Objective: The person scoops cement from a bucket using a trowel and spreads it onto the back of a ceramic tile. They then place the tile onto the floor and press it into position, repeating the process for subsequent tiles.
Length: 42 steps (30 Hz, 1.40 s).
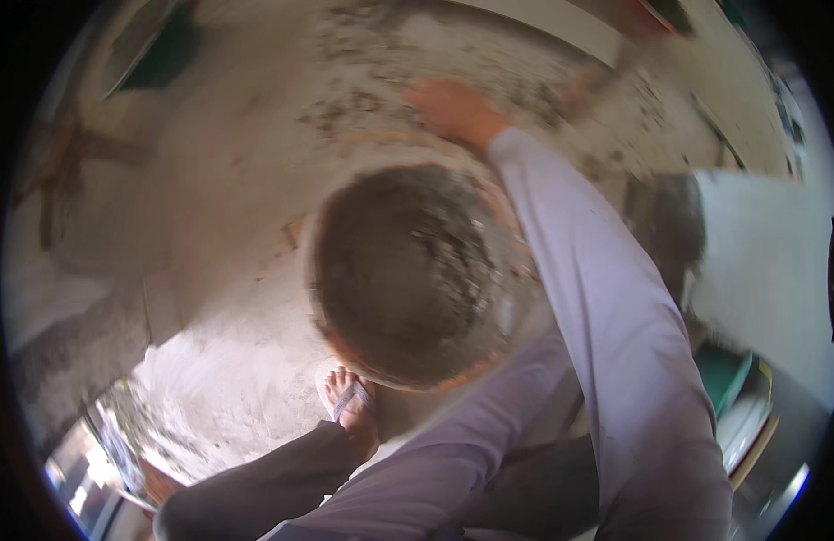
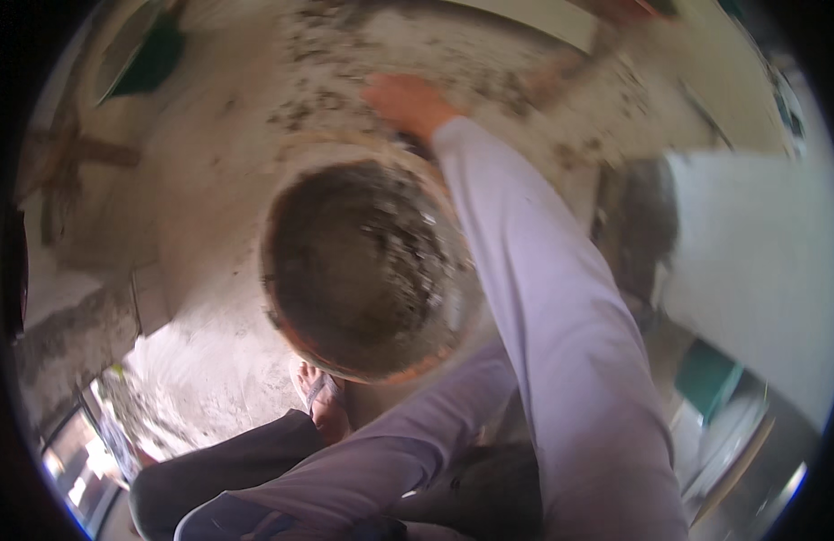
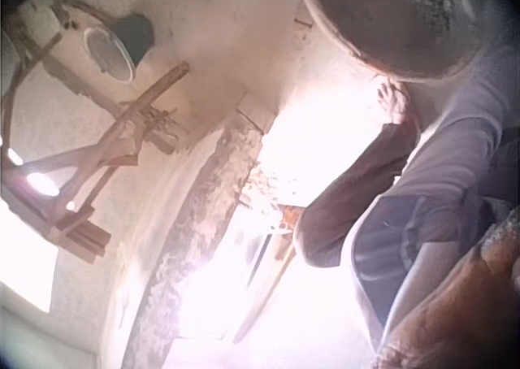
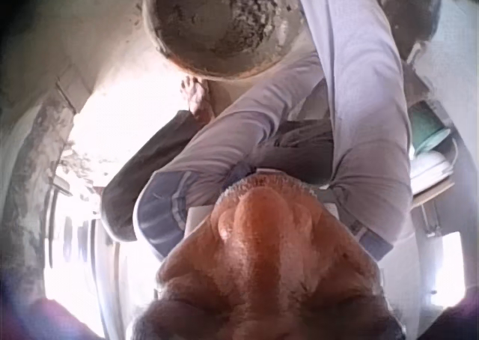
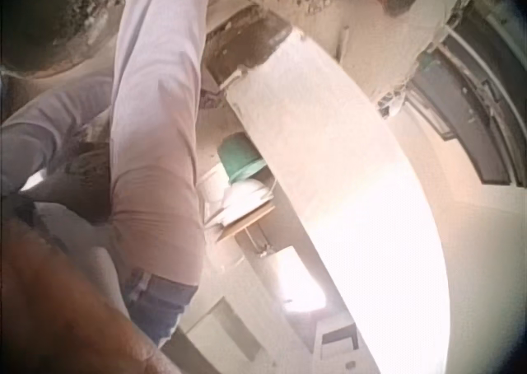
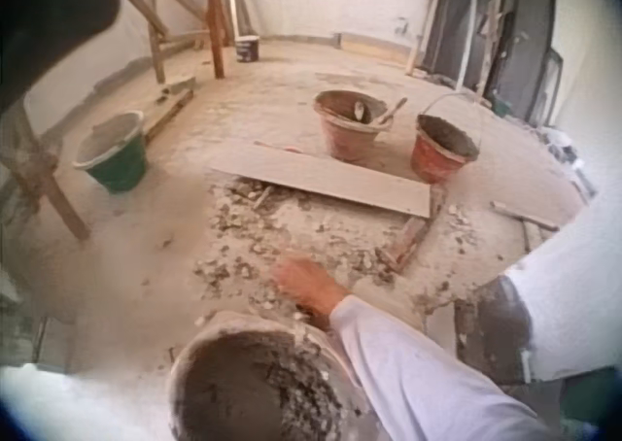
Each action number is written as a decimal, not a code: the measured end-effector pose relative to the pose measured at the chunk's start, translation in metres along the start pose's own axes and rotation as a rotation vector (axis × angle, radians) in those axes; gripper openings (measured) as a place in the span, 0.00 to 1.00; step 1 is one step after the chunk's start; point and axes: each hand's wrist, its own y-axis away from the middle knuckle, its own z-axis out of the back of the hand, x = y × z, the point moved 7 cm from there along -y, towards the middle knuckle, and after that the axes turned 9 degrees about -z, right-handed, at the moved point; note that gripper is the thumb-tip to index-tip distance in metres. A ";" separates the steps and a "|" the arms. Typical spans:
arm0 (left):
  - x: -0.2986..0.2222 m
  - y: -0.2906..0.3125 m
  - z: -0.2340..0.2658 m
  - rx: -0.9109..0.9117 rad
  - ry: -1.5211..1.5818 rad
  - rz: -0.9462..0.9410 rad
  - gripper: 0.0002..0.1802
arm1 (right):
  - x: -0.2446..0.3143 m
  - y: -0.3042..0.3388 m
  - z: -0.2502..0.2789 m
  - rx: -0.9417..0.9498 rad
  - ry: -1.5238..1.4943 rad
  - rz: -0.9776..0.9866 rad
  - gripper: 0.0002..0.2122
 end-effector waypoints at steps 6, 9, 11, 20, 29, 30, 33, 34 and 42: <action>0.009 -0.027 0.011 0.061 -0.003 -0.105 0.23 | -0.017 0.066 0.002 -0.249 -0.290 -0.228 0.11; 0.011 -0.031 0.010 0.091 0.012 -0.163 0.23 | -0.013 0.112 0.001 -0.302 -0.256 -0.294 0.07; 0.011 -0.024 0.001 0.053 -0.014 0.051 0.24 | -0.018 0.133 0.001 -0.388 -0.249 -0.289 0.06; 0.002 -0.023 0.004 -0.019 -0.011 0.012 0.25 | 0.003 0.147 0.008 -0.806 -0.217 -0.212 0.08; 0.009 -0.017 -0.001 0.029 0.000 -0.022 0.22 | -0.021 0.114 -0.009 -0.447 -0.172 -0.319 0.06; 0.009 -0.015 -0.003 0.030 0.018 -0.031 0.23 | -0.023 0.125 -0.009 -0.492 -0.192 -0.344 0.06; 0.015 -0.026 0.002 0.052 0.015 -0.077 0.25 | -0.011 0.151 0.007 -0.487 -0.281 -0.308 0.06; 0.018 -0.032 0.008 0.076 -0.023 -0.094 0.27 | -0.001 0.161 0.018 -0.465 -0.313 -0.278 0.06; -0.004 -0.022 -0.001 0.084 0.040 -0.052 0.35 | 0.053 0.401 0.068 -0.328 -0.665 -0.244 0.07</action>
